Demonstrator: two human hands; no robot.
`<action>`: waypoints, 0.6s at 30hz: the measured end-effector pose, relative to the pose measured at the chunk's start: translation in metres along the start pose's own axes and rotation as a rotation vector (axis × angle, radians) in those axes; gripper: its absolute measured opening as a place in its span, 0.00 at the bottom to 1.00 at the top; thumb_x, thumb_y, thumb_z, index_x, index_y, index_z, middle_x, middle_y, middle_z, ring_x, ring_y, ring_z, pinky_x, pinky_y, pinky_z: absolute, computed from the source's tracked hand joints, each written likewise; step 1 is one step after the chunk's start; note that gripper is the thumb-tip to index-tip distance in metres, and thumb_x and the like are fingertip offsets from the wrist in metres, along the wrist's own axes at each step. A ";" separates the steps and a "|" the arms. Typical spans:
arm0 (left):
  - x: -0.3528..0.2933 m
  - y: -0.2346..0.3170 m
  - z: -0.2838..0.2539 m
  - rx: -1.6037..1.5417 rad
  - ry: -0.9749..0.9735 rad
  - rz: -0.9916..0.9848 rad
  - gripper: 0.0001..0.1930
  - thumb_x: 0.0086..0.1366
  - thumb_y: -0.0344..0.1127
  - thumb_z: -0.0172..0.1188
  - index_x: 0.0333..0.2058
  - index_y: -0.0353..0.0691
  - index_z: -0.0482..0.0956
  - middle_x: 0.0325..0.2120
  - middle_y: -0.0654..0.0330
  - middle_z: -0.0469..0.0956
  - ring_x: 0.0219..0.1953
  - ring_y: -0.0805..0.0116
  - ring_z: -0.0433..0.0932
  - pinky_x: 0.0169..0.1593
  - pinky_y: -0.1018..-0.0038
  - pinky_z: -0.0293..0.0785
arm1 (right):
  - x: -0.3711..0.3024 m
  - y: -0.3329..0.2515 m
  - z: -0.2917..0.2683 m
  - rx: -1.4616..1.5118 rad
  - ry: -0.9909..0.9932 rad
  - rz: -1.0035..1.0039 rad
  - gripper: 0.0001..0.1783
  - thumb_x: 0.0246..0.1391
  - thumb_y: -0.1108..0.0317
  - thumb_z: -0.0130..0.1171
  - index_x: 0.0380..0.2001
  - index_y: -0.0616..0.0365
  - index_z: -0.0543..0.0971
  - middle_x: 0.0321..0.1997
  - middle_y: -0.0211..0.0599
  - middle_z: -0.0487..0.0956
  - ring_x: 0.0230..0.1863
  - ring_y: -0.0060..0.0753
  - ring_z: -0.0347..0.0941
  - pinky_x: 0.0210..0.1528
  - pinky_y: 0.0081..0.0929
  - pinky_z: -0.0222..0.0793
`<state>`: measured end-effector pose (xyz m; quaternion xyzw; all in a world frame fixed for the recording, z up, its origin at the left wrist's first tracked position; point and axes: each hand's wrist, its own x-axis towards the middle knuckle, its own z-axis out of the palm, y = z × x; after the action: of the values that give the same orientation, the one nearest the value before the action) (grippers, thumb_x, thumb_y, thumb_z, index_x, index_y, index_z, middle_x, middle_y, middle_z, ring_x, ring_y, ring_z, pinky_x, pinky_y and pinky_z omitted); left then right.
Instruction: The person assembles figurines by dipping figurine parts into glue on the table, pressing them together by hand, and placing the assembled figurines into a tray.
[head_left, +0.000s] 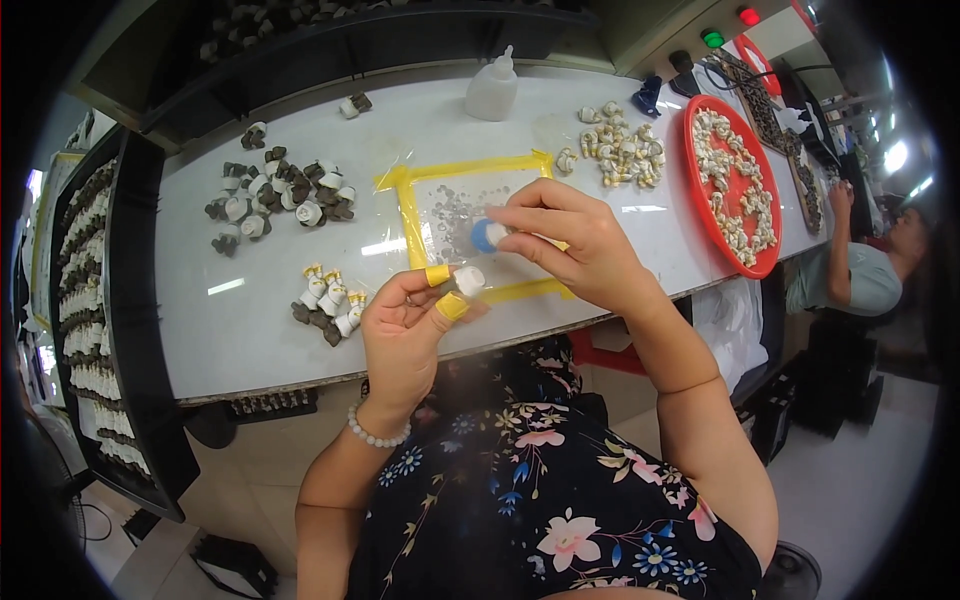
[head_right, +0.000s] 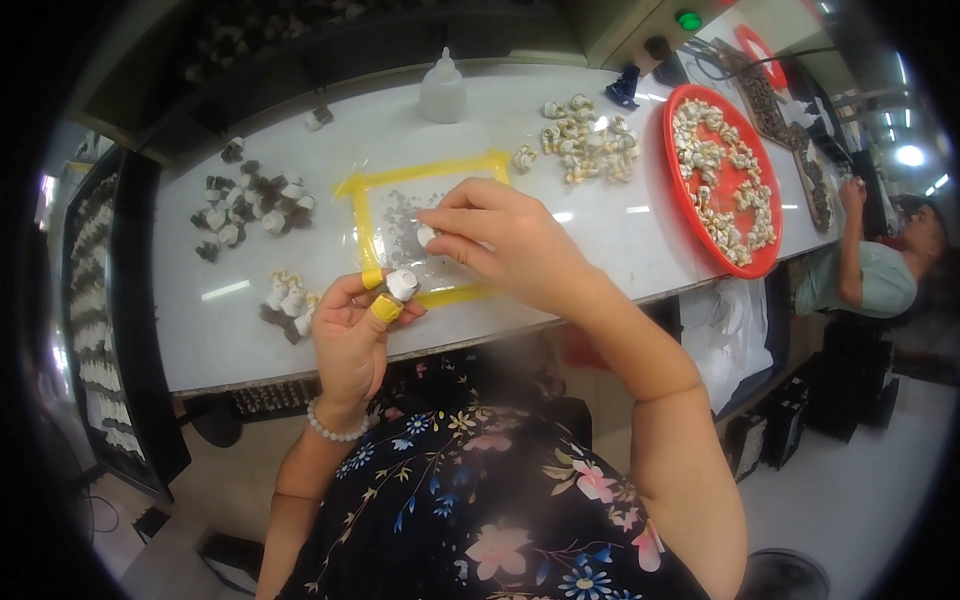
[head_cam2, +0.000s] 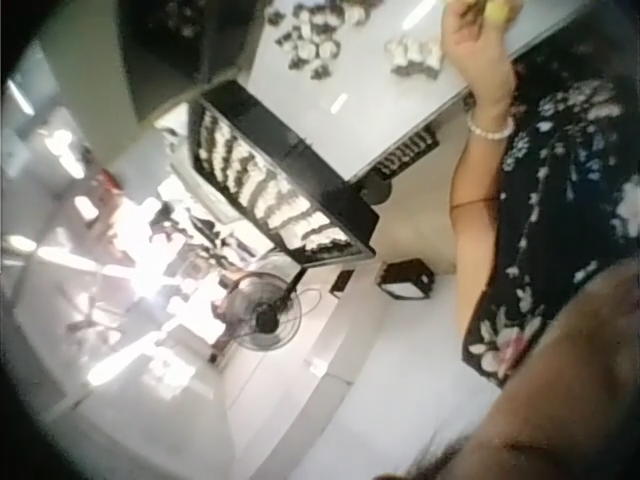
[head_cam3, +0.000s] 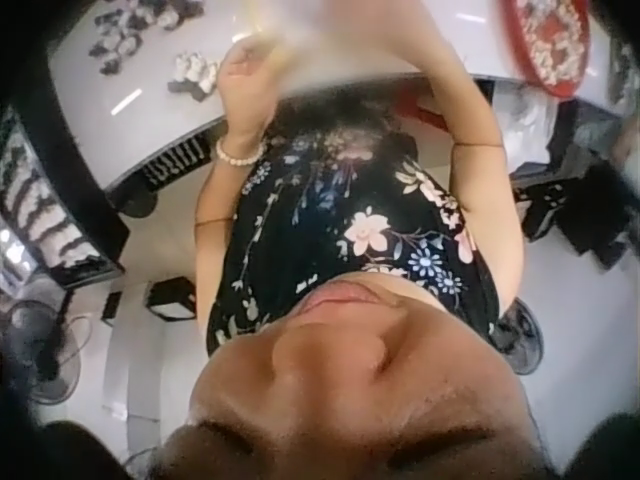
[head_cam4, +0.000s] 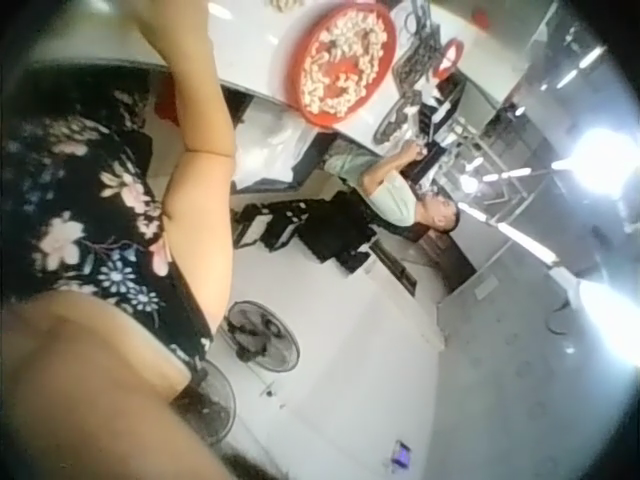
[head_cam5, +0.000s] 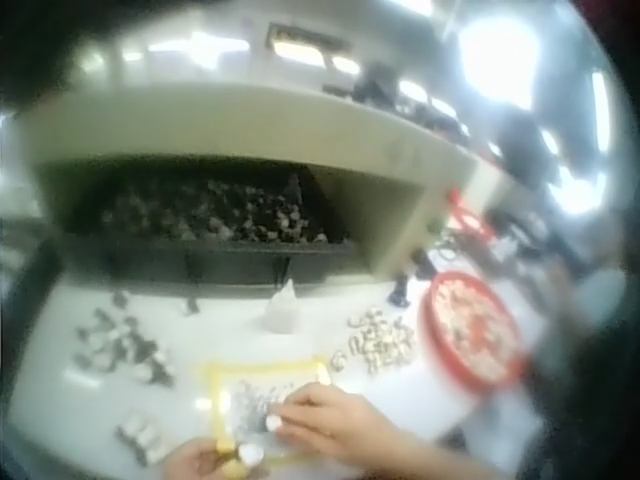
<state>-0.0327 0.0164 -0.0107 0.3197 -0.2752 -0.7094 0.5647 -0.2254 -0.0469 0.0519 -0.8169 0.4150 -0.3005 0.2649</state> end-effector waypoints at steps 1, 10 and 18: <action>0.000 0.000 0.000 -0.001 -0.003 -0.001 0.13 0.59 0.21 0.57 0.43 0.27 0.70 0.40 0.51 0.77 0.41 0.65 0.78 0.45 0.66 0.80 | -0.001 -0.003 -0.002 0.110 -0.014 0.053 0.15 0.46 0.74 0.63 0.41 0.60 0.80 0.33 0.37 0.76 0.35 0.31 0.73 0.36 0.23 0.69; 0.000 0.001 0.001 -0.006 -0.012 0.001 0.12 0.60 0.21 0.57 0.43 0.26 0.70 0.39 0.48 0.77 0.39 0.61 0.79 0.44 0.66 0.80 | -0.010 -0.007 0.009 0.305 -0.069 0.069 0.15 0.46 0.75 0.63 0.40 0.62 0.80 0.34 0.37 0.77 0.34 0.29 0.73 0.37 0.21 0.68; -0.001 -0.002 0.001 0.050 -0.023 0.023 0.09 0.60 0.20 0.56 0.40 0.26 0.72 0.39 0.50 0.77 0.38 0.64 0.79 0.42 0.69 0.81 | -0.018 -0.009 0.014 0.313 -0.045 0.104 0.14 0.44 0.75 0.63 0.39 0.63 0.81 0.31 0.37 0.78 0.31 0.29 0.73 0.34 0.21 0.68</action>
<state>-0.0345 0.0179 -0.0114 0.3225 -0.3029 -0.6994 0.5613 -0.2189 -0.0247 0.0439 -0.7497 0.3986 -0.3290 0.4133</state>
